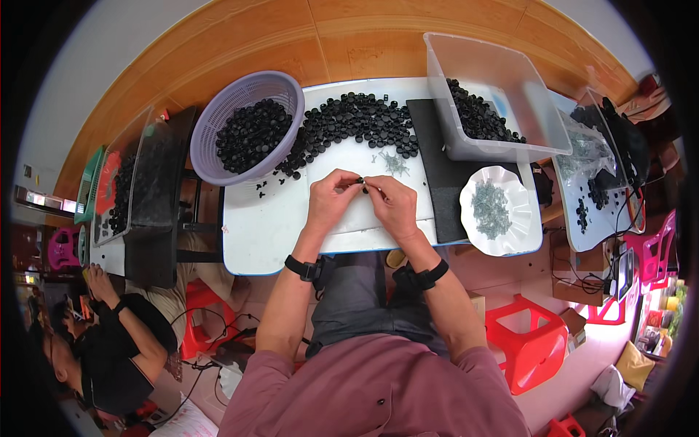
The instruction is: Sorting small black plastic components by hand.
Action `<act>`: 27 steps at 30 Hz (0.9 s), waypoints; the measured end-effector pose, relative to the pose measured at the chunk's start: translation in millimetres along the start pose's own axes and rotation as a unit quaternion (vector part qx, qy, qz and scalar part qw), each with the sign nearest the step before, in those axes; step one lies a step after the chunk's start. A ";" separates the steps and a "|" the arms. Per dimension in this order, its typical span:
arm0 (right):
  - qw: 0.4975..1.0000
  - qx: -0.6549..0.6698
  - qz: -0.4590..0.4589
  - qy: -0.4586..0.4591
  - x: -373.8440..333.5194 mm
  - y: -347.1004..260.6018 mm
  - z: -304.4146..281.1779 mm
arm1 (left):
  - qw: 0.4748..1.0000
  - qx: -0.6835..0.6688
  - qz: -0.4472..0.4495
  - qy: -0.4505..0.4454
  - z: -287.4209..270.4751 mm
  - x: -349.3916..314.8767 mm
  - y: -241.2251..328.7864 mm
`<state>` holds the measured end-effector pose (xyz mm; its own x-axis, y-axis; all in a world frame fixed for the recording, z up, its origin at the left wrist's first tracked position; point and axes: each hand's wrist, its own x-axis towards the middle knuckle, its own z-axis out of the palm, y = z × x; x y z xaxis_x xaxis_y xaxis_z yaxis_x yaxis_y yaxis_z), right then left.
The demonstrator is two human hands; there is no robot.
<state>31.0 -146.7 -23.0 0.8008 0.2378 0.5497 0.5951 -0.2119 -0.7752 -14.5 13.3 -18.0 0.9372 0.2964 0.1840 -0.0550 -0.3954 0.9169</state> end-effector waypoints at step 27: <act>0.921 0.278 0.239 -0.131 11.9 13.5 -10.6 | 0.996 -0.075 0.012 -0.048 -5.0 0.8 1.4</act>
<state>49.2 -156.7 -23.6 0.8752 0.4790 0.0668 -0.0060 0.1488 -0.9888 -15.6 17.4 -14.7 0.9633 0.2004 0.1788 -0.1222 -0.2657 0.9563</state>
